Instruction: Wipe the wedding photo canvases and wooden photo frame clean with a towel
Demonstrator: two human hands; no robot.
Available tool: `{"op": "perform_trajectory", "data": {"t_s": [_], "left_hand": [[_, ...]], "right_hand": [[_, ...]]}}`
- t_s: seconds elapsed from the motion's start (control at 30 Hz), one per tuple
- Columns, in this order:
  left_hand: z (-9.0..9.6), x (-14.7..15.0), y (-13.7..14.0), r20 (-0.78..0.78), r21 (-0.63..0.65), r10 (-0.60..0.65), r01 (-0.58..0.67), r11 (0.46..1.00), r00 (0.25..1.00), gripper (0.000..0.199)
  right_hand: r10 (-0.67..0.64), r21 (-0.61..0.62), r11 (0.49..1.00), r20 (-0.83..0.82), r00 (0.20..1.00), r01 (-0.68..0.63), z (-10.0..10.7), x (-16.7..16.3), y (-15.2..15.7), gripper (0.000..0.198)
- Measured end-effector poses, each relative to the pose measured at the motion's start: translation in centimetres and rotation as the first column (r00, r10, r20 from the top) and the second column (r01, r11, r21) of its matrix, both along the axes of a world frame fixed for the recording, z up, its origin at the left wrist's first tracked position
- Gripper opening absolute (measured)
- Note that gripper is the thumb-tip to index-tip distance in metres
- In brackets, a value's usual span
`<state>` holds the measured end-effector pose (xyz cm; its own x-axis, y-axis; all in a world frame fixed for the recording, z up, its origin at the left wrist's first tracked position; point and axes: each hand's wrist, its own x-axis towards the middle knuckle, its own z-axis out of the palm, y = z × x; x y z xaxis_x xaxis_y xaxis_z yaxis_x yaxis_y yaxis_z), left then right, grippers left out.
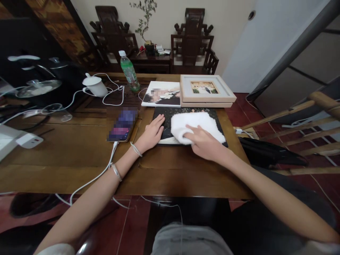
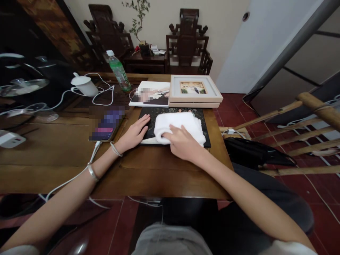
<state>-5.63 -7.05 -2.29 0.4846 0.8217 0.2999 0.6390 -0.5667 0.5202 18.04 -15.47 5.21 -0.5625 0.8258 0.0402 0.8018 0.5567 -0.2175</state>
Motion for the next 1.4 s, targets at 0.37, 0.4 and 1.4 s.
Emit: {"op": "perform_trajectory", "data": {"t_s": [0.37, 0.4, 1.4], "left_hand": [[2.5, 0.4, -1.3, 0.497, -0.043, 0.130, -0.125, 0.991, 0.858, 0.052], [2.5, 0.3, -1.4, 0.516, -0.052, 0.147, -0.141, 0.989, 0.844, 0.051], [1.0, 0.2, -0.4, -0.040, 0.087, -0.035, 0.038, 0.995, 0.999, 0.043]], "right_hand": [[0.150, 0.093, 0.984, 0.022, 0.988, -0.152, -1.2, -5.3, 4.4, 0.054], [0.206, 0.081, 0.975, 0.024, 0.978, -0.207, -1.3, -5.4, 3.6, 0.054], [-0.053, -0.034, 0.998, -0.350, 0.935, 0.044, 1.1, -8.2, 11.2, 0.046]]}}
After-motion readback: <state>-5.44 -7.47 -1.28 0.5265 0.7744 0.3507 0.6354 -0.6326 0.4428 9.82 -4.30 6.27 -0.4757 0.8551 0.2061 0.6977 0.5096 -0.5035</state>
